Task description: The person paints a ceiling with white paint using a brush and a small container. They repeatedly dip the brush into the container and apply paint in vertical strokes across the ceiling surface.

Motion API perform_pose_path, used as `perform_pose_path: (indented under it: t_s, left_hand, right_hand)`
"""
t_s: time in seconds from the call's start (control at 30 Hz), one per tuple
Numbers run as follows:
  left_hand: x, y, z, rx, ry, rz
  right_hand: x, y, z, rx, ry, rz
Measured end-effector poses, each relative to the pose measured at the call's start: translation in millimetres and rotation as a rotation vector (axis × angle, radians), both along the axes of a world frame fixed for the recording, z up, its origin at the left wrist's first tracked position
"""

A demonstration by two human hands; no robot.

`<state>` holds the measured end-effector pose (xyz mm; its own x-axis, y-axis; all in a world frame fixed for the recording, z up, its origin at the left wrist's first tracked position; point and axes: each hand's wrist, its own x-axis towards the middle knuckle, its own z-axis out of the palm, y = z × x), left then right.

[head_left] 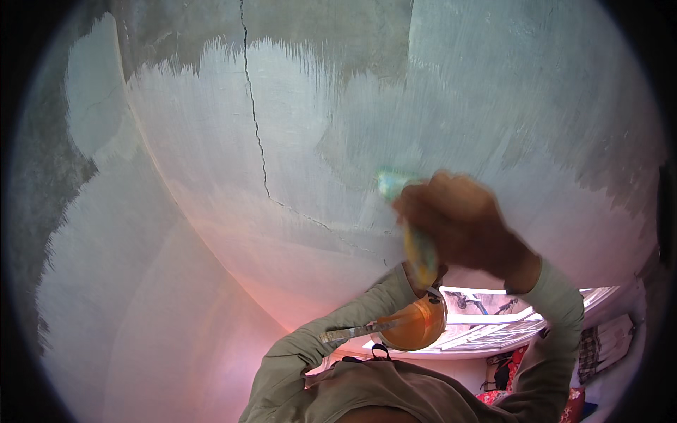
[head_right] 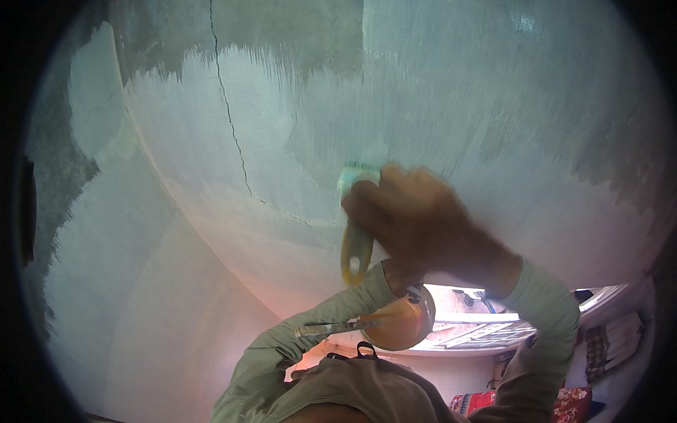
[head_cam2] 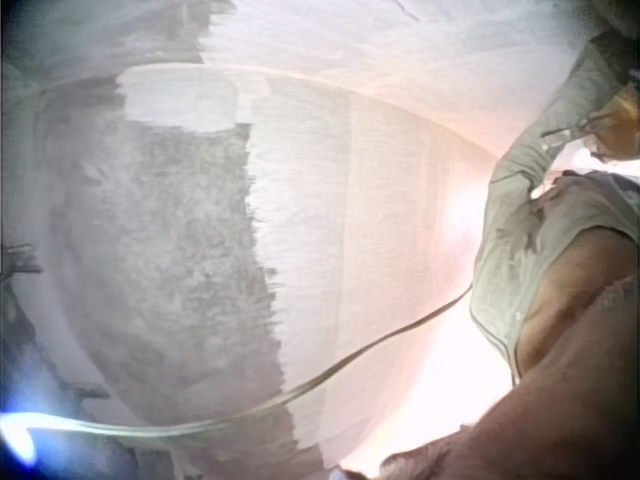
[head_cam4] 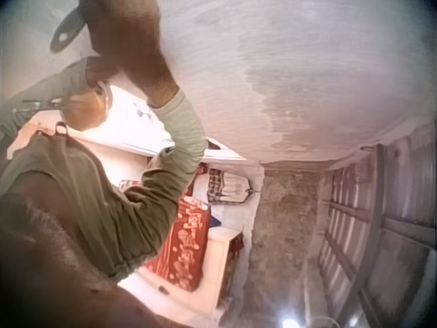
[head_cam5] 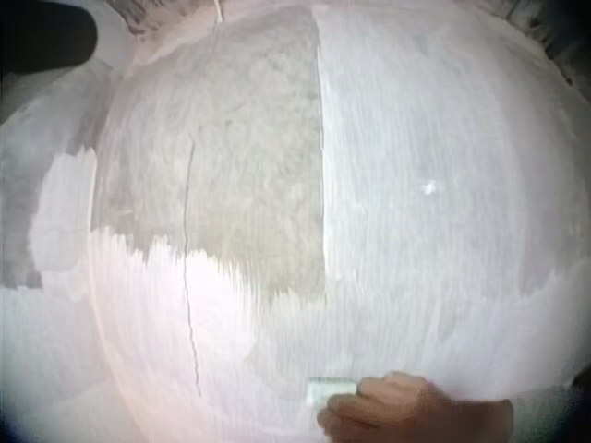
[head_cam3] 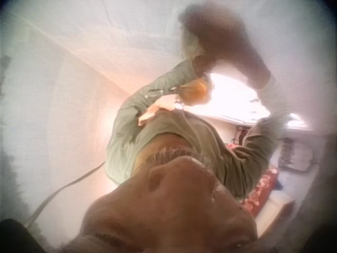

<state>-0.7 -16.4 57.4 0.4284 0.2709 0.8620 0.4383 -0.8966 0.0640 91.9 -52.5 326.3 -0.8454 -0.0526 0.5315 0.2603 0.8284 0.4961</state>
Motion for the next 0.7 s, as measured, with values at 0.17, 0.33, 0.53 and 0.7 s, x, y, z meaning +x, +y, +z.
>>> perform_pose_path:
  t_s: [0.17,0.33,0.53,0.7]
  left_hand:
    - [-1.7,-3.7,4.3,-0.036,0.064,-0.002]
    - [2.4,-2.5,-2.2,-0.028,0.058,0.006]
    - [3.6,7.7,-19.1,-0.024,-0.009,-0.036]
    - [7.3,3.2,-15.9,-0.025,0.024,-0.062]
  right_hand:
    - [-7.1,1.8,106.0,0.262,0.224,0.098]
    - [-12.2,5.8,107.1,0.523,0.272,0.109]
    - [-22.4,8.1,-7.7,0.458,-0.075,-0.004]
    - [-23.6,5.2,-65.4,0.342,-0.239,0.085]
